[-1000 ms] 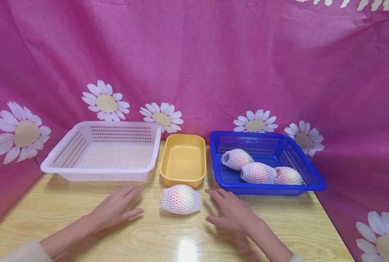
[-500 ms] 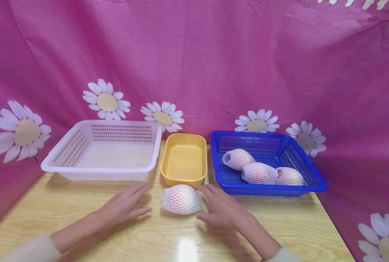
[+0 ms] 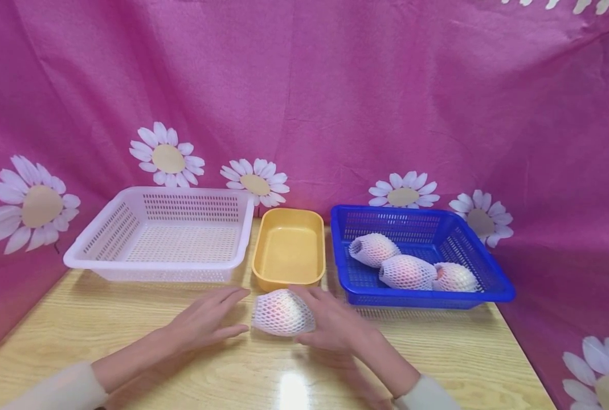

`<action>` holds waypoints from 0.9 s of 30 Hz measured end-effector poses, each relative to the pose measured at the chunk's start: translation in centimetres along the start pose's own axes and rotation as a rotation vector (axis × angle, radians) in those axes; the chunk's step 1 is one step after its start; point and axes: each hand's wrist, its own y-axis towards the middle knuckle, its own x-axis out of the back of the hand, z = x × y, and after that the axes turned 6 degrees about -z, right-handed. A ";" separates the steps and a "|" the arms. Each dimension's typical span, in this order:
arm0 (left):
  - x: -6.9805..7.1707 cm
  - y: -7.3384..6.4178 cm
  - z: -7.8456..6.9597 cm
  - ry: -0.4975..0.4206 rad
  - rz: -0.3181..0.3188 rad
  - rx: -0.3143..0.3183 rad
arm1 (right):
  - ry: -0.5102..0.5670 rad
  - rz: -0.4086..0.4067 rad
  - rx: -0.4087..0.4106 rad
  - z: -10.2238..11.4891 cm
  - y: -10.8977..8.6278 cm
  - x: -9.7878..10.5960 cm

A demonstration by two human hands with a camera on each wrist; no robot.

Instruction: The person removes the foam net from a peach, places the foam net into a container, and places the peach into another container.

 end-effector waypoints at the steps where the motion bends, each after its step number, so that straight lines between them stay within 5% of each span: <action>1: 0.0 0.1 -0.1 0.000 -0.006 -0.007 | -0.002 0.005 0.003 0.1 0.2 -0.1; 13: -0.3 0.8 -0.7 -0.027 0.007 -0.014 | -0.022 0.052 0.018 0.6 1.8 -1.3; 27: -0.1 1.2 -0.9 -0.056 0.001 -0.021 | -0.051 -0.033 0.075 0.9 2.4 -2.3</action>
